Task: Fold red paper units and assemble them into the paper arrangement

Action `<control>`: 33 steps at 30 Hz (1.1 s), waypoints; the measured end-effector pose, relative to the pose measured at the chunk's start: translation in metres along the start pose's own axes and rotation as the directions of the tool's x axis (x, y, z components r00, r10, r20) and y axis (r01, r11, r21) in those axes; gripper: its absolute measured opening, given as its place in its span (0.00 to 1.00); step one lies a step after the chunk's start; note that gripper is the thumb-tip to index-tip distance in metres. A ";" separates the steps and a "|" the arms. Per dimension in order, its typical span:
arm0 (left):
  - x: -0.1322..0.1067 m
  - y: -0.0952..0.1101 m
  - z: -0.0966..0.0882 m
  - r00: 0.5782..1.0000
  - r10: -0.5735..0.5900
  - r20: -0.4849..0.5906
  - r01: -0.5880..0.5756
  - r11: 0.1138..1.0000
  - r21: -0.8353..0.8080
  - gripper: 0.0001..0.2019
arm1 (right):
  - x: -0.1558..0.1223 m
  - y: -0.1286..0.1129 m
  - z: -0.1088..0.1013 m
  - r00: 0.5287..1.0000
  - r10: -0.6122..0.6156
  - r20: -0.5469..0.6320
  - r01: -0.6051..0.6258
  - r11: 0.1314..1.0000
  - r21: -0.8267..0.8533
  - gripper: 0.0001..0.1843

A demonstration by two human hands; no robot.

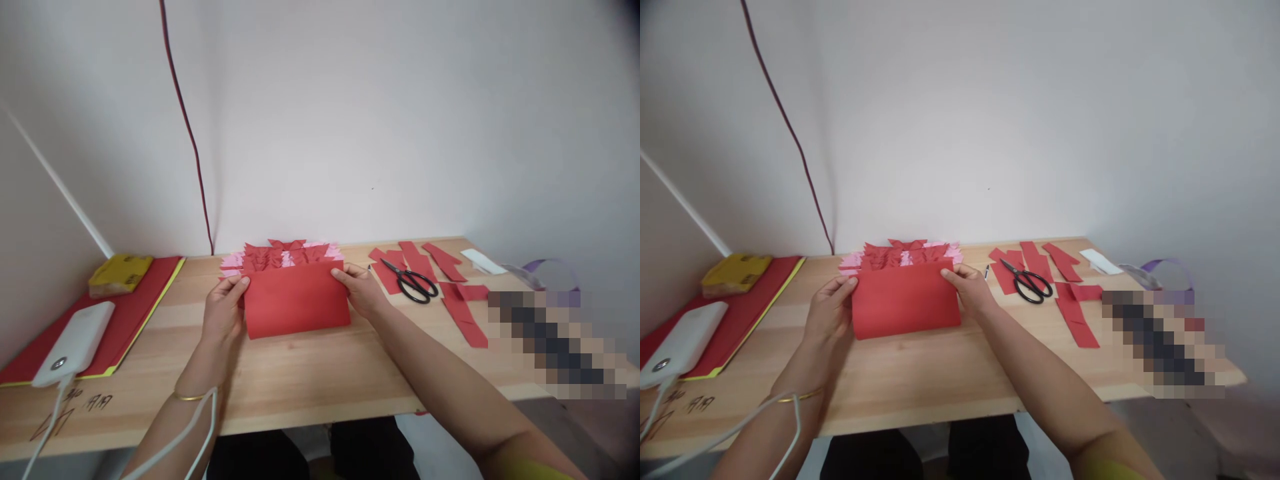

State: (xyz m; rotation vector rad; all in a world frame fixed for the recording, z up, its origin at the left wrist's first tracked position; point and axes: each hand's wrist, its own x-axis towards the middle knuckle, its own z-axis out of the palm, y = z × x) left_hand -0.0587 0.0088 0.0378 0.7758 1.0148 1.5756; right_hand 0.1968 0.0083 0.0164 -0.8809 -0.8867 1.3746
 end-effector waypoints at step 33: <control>-0.002 -0.003 0.000 0.997 0.063 -0.044 -0.064 0.998 -0.012 0.12 | -0.009 -0.001 0.008 0.997 -0.044 -0.058 0.040 0.997 -0.071 0.18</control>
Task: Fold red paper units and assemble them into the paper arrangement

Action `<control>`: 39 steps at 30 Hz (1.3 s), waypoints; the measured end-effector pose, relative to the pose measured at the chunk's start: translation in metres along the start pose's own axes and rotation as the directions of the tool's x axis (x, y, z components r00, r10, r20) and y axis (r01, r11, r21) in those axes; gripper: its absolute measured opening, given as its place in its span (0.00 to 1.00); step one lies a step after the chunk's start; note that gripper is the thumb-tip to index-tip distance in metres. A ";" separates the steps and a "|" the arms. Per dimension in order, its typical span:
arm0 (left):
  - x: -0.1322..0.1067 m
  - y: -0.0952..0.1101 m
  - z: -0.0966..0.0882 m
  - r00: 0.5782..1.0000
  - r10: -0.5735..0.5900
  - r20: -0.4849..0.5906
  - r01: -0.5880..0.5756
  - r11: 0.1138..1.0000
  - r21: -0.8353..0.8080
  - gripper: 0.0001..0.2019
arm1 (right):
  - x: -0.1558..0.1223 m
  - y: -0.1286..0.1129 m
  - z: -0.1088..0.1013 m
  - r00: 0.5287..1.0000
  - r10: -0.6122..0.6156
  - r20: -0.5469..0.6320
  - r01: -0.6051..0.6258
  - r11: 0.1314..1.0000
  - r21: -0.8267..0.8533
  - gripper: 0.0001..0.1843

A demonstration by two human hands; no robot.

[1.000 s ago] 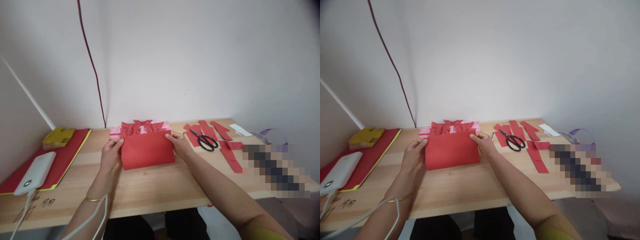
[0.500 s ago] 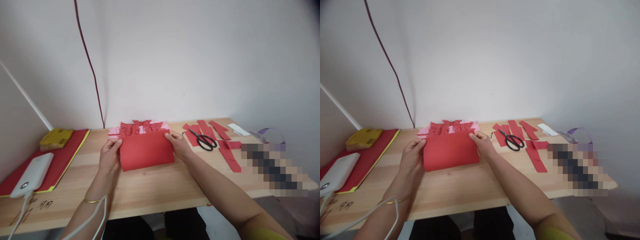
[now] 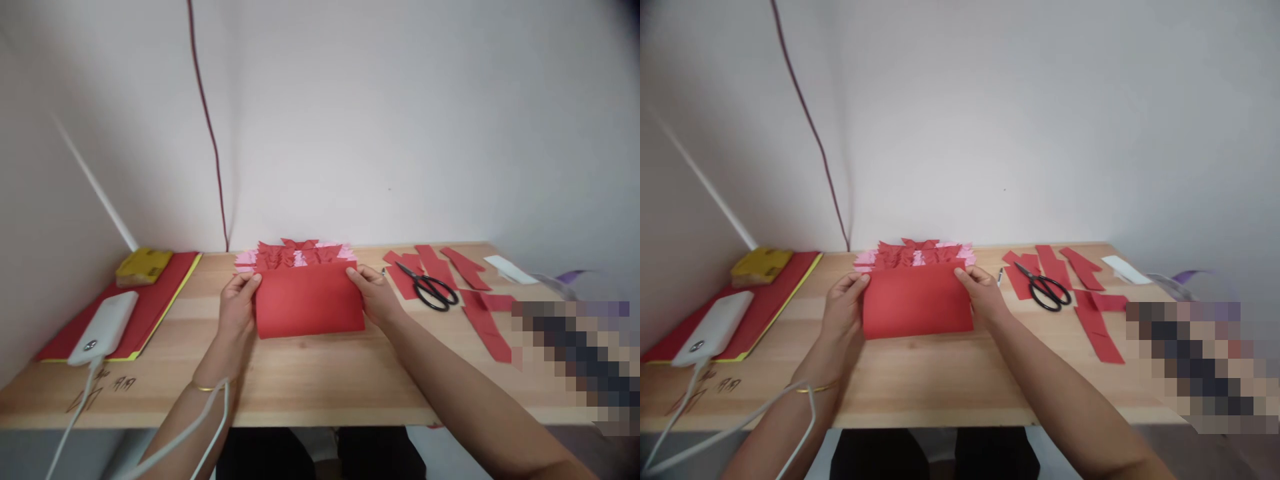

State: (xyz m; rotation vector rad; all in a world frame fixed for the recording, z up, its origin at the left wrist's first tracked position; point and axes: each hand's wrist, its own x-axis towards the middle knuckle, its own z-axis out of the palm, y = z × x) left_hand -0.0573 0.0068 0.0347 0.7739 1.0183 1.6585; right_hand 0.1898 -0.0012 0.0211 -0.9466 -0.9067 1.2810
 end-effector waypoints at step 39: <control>-0.002 0.001 -0.003 0.999 -0.002 0.042 0.002 1.000 -0.001 0.12 | 0.003 0.007 -0.005 0.998 0.056 0.037 -0.057 0.998 0.034 0.14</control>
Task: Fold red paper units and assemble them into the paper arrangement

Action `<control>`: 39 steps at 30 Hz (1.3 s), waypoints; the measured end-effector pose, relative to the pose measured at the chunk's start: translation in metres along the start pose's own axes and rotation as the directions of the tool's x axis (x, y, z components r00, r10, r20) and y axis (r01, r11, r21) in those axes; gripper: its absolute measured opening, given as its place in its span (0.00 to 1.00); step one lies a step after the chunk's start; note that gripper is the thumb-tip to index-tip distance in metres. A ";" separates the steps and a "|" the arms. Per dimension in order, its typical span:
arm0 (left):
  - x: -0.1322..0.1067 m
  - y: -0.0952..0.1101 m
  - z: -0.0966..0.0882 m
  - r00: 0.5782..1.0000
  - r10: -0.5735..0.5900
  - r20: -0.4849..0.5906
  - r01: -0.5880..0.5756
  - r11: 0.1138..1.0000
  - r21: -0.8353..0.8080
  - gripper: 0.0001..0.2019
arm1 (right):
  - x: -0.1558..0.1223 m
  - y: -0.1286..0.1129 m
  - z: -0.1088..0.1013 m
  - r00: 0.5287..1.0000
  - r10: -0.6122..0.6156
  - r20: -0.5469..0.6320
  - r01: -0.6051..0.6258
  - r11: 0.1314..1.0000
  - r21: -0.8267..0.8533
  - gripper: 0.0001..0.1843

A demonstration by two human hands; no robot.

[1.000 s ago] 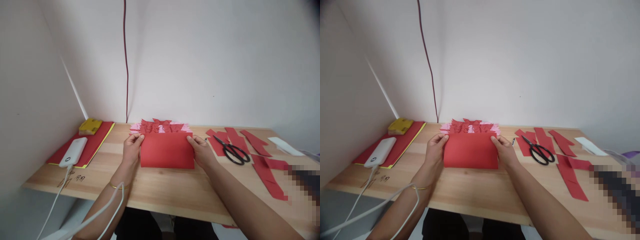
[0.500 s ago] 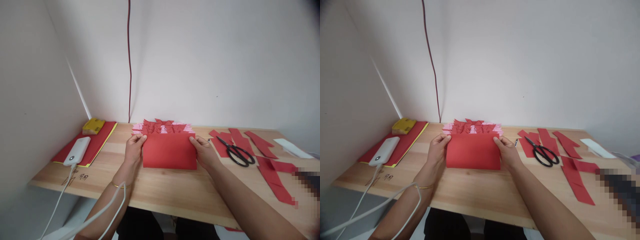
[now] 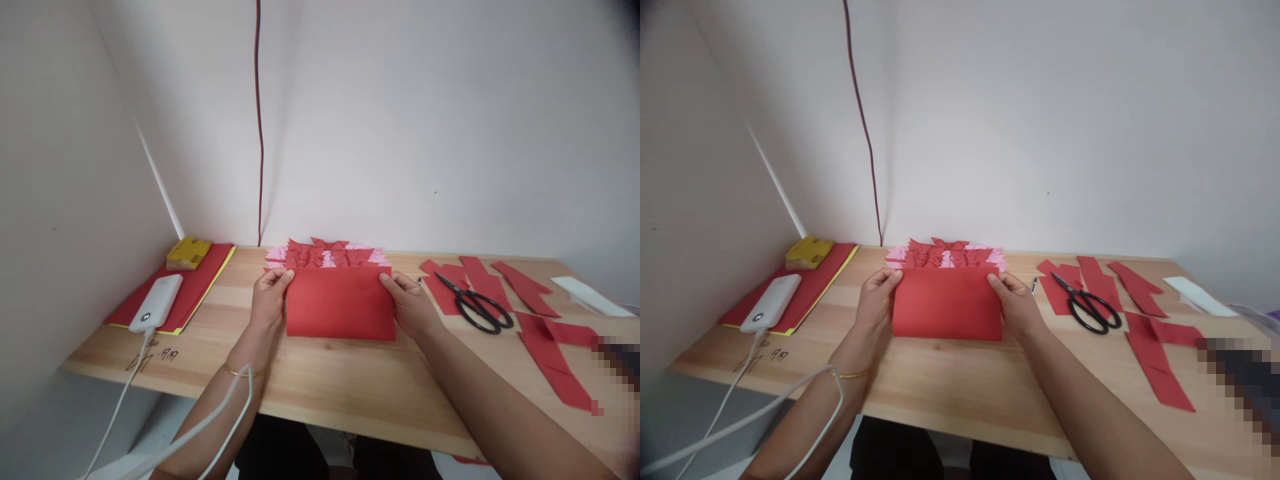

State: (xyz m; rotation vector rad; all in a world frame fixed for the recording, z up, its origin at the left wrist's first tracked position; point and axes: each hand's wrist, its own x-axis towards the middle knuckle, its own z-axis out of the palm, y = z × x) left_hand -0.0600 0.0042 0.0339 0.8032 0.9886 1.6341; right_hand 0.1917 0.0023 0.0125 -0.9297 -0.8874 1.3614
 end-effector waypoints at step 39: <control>0.014 -0.027 -0.026 0.957 0.107 0.271 -0.284 0.136 0.949 0.09 | -0.001 0.004 -0.005 0.983 -0.033 0.183 0.176 -0.143 -0.974 0.09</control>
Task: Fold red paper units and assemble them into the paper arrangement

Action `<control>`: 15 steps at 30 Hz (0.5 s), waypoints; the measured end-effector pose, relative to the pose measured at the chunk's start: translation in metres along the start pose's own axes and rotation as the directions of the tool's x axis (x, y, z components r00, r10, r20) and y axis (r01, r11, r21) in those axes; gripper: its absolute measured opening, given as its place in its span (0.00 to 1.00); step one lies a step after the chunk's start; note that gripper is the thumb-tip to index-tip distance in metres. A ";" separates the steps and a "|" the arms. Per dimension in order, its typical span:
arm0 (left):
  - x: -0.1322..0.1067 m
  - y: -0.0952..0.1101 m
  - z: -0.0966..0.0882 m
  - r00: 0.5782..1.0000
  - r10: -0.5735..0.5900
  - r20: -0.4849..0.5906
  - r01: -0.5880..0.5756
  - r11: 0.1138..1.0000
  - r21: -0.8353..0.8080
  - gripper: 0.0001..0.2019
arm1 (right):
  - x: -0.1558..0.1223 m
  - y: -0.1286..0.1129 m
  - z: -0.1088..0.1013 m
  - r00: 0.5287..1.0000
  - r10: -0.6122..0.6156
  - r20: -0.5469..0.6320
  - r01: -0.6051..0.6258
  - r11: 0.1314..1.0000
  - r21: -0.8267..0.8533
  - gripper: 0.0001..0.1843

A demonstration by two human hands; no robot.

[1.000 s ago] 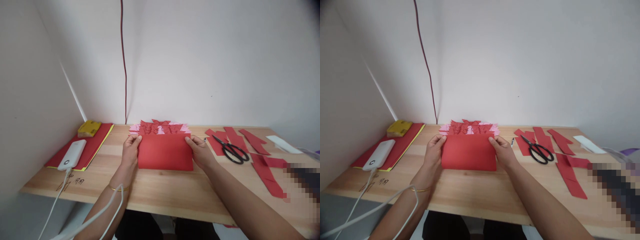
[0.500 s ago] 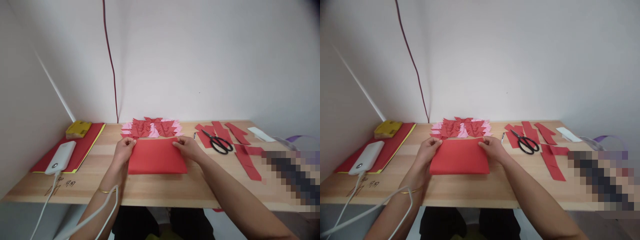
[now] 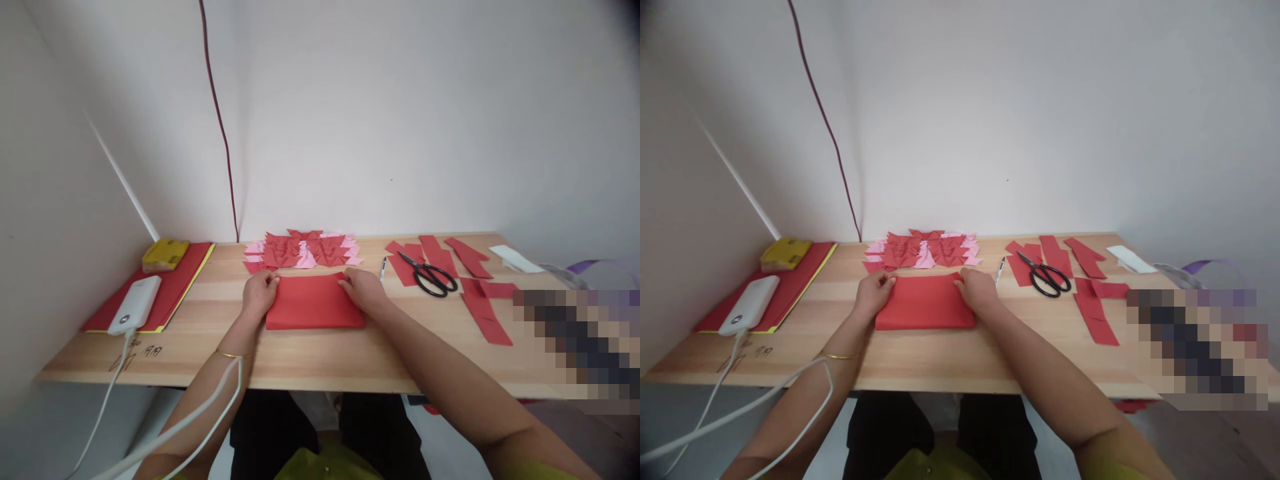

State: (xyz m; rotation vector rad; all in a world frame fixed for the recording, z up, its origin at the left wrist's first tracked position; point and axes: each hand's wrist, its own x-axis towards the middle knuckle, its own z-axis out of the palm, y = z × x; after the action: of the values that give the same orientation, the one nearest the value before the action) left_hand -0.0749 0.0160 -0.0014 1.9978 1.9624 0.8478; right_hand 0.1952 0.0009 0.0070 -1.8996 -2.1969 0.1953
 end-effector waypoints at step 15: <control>0.007 -0.001 0.003 0.994 -0.051 0.097 0.031 0.981 0.192 0.06 | -0.001 -0.007 0.008 0.994 -0.065 -0.089 0.059 0.996 -0.068 0.14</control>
State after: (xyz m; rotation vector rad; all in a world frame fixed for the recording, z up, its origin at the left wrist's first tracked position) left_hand -0.0747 0.0232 -0.0028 2.0488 2.0877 0.5554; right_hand 0.1861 -0.0005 0.0013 -1.8313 -2.2232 0.0256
